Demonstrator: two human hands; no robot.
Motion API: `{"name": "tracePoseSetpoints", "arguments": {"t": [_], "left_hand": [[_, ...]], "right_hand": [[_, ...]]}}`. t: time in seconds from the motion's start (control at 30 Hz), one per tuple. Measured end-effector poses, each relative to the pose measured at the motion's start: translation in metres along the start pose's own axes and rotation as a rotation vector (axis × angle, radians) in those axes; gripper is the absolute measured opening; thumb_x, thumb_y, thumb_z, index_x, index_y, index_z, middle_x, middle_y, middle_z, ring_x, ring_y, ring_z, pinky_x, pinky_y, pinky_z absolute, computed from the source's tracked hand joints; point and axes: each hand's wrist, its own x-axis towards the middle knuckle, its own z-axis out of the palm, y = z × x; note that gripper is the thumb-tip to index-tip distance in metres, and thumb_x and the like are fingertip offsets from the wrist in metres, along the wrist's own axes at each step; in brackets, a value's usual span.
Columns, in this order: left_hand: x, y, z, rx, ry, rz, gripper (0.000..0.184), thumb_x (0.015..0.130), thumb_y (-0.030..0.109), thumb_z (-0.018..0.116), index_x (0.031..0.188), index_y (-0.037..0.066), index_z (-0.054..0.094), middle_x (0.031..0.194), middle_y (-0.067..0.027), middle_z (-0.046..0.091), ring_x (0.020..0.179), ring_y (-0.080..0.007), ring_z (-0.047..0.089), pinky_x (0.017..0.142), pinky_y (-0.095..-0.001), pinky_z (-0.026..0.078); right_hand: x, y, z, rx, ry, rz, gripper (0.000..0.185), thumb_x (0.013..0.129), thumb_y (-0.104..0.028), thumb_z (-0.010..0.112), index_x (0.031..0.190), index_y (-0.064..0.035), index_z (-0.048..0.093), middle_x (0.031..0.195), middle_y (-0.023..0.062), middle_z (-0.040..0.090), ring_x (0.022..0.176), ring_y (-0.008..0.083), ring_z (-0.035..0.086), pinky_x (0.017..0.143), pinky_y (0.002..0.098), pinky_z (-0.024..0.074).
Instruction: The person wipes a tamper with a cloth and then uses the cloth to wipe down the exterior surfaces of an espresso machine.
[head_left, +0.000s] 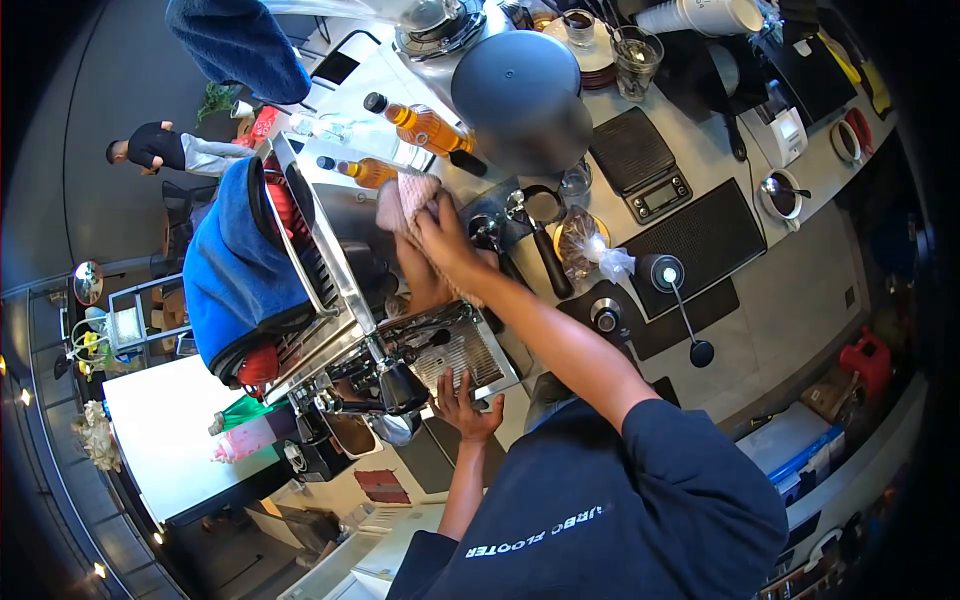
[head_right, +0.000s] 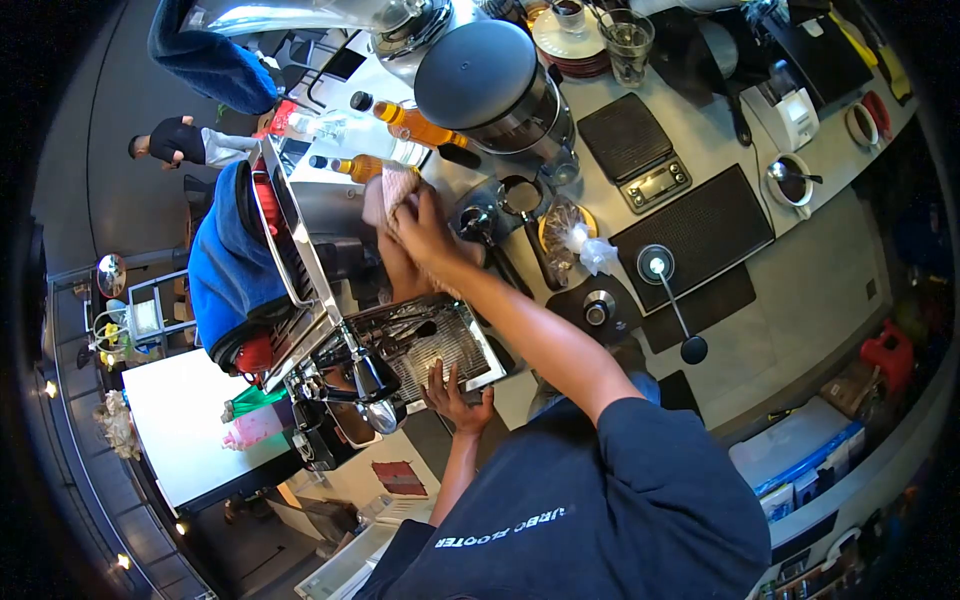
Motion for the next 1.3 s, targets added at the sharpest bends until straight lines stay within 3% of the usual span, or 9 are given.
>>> {"name": "tracePoseSetpoints", "arguments": {"t": [0.1, 0.2, 0.33, 0.5, 0.77, 0.83, 0.9, 1.17, 1.3], "left_hand": [[0.001, 0.0, -0.001, -0.009, 0.0, 0.001, 0.075, 0.084, 0.064, 0.062, 0.142, 0.015, 0.058, 0.152, -0.0119, 0.05, 0.141, -0.0317, 0.043, 0.118, -0.0488, 0.017], [0.003, 0.0, -0.002, -0.013, 0.008, -0.005, 0.075, 0.084, 0.063, 0.063, 0.141, 0.015, 0.058, 0.152, -0.0121, 0.05, 0.139, -0.0317, 0.044, 0.117, -0.049, 0.02], [0.003, 0.0, -0.002, 0.024, 0.002, 0.008, 0.075, 0.081, 0.062, 0.066, 0.14, 0.015, 0.059, 0.152, -0.0126, 0.05, 0.132, -0.0317, 0.048, 0.113, -0.0486, 0.024], [0.005, 0.001, -0.003, 0.03, 0.005, 0.002, 0.077, 0.079, 0.062, 0.067, 0.141, 0.016, 0.059, 0.152, -0.012, 0.05, 0.127, -0.0309, 0.051, 0.11, -0.0474, 0.027], [-0.001, 0.0, -0.003, -0.02, -0.039, -0.043, 0.074, 0.085, 0.062, 0.063, 0.142, 0.015, 0.057, 0.153, -0.0115, 0.049, 0.142, -0.0306, 0.042, 0.121, -0.0505, 0.015], [0.0, 0.001, -0.002, -0.012, -0.04, -0.043, 0.075, 0.084, 0.062, 0.064, 0.142, 0.016, 0.057, 0.153, -0.0111, 0.049, 0.142, -0.0302, 0.042, 0.121, -0.0503, 0.015], [0.001, 0.002, -0.002, -0.014, -0.029, -0.044, 0.075, 0.084, 0.062, 0.064, 0.142, 0.016, 0.057, 0.153, -0.0107, 0.049, 0.142, -0.0301, 0.042, 0.121, -0.0503, 0.015], [-0.004, -0.002, 0.0, 0.021, -0.019, -0.032, 0.074, 0.082, 0.062, 0.065, 0.14, 0.017, 0.06, 0.152, -0.008, 0.05, 0.138, -0.0297, 0.046, 0.118, -0.0492, 0.018], [-0.008, -0.005, 0.004, 0.009, -0.013, -0.054, 0.074, 0.081, 0.062, 0.065, 0.14, 0.017, 0.061, 0.152, -0.0078, 0.051, 0.135, -0.0293, 0.048, 0.115, -0.0479, 0.02]], "right_hand": [[-0.05, -0.046, 0.0, -0.163, 0.012, -0.143, 0.042, 0.098, -0.012, 0.044, 0.138, 0.0006, 0.047, 0.128, 0.0166, 0.057, 0.108, 0.0273, 0.056, 0.098, 0.0369, 0.0443], [-0.083, -0.103, -0.002, 0.417, -0.268, 0.166, 0.041, 0.097, -0.011, 0.046, 0.135, 0.0029, 0.053, 0.131, 0.0166, 0.055, 0.11, 0.0293, 0.053, 0.1, 0.0378, 0.042], [-0.083, -0.129, -0.002, -0.266, -0.35, -0.554, 0.037, 0.094, -0.014, 0.053, 0.127, 0.0001, 0.06, 0.133, 0.0202, 0.051, 0.107, 0.0344, 0.051, 0.096, 0.0451, 0.0421], [-0.047, -0.154, 0.032, -0.483, -0.255, -0.837, 0.041, 0.097, -0.013, 0.05, 0.136, -0.0015, 0.058, 0.131, 0.02, 0.052, 0.112, 0.0345, 0.052, 0.1, 0.0467, 0.0407], [0.013, -0.075, 0.03, -0.165, -0.323, -0.474, 0.05, 0.105, -0.013, 0.04, 0.154, -0.0045, 0.039, 0.151, 0.0216, 0.047, 0.134, 0.0335, 0.048, 0.11, 0.0472, 0.0379], [0.014, -0.053, 0.007, 0.06, -0.427, 0.067, 0.048, 0.105, -0.011, 0.038, 0.152, 0.0001, 0.039, 0.155, 0.0217, 0.044, 0.139, 0.0346, 0.046, 0.113, 0.0423, 0.0365], [0.011, -0.016, -0.017, -0.248, -0.322, -0.346, 0.048, 0.104, -0.007, 0.037, 0.151, 0.0031, 0.04, 0.15, 0.0213, 0.05, 0.134, 0.0342, 0.05, 0.112, 0.0396, 0.0377], [-0.055, -0.071, 0.004, 0.027, -0.35, -0.174, 0.057, 0.099, -0.004, 0.034, 0.156, 0.0017, 0.033, 0.162, 0.0182, 0.034, 0.149, 0.0304, 0.032, 0.121, 0.0382, 0.0265], [-0.01, -0.107, 0.035, -0.046, -0.477, -0.389, 0.06, 0.098, -0.007, 0.034, 0.158, 0.0015, 0.03, 0.164, 0.0184, 0.029, 0.152, 0.0292, 0.026, 0.123, 0.037, 0.0226]]}}
